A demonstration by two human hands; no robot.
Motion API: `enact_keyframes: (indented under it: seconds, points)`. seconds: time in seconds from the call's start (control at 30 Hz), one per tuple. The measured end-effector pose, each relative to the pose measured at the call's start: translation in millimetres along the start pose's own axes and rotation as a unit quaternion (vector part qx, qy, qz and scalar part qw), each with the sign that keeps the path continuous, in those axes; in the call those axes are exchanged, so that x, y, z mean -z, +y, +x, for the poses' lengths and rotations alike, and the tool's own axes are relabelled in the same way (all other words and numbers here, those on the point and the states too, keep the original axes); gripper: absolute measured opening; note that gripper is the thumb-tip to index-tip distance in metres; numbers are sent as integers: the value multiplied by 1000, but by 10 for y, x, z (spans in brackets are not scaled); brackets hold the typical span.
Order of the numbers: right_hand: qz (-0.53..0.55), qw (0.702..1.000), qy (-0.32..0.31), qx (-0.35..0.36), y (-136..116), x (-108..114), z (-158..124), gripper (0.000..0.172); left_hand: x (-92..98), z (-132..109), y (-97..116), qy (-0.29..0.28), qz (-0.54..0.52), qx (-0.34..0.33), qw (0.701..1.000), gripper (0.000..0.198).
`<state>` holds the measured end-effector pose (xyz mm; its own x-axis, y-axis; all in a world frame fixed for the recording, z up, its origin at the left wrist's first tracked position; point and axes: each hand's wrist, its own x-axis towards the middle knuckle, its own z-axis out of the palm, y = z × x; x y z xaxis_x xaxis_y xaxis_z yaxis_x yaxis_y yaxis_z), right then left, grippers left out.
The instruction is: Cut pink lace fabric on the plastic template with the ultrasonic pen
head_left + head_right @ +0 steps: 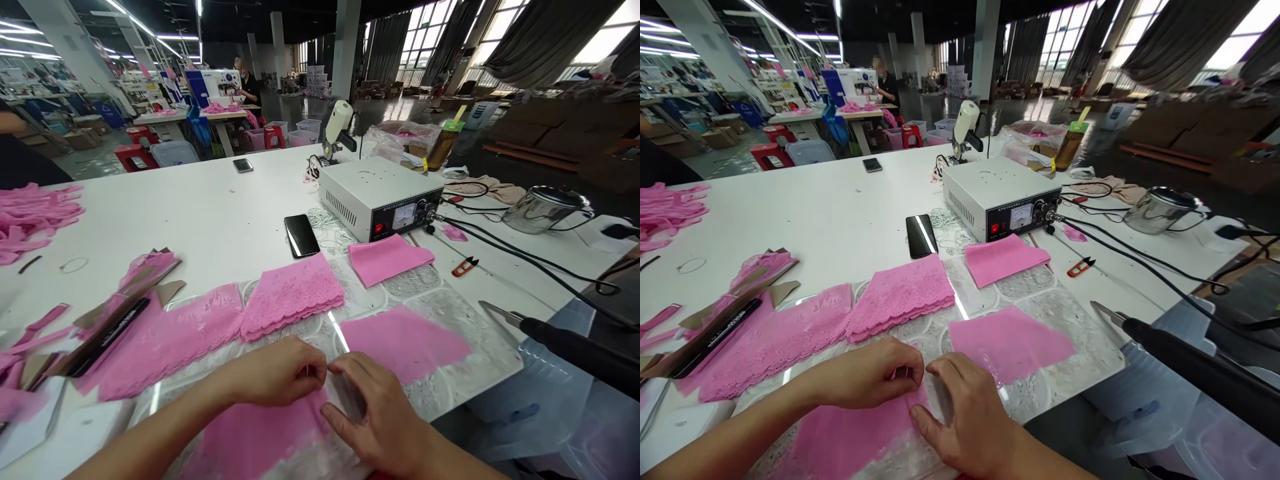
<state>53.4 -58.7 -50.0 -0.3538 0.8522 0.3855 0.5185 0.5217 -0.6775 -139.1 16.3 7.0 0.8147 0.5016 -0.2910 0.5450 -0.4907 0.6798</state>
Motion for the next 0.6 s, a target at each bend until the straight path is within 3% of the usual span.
enact_keyframes:
  seconds: [0.17,0.47,0.6]
  points:
    - [-49,997,-49,-36,-15,-142,1,12,-17,-12,-30,17,-35,-1,999,20]
    - [-57,997,-42,27,-10,-87,-37,1,-11,-105,-179,59,-86,-9,995,27]
    - [-111,992,-22,48,-8,-138,-11,15,-53,-89,-198,63,-118,-2,991,25]
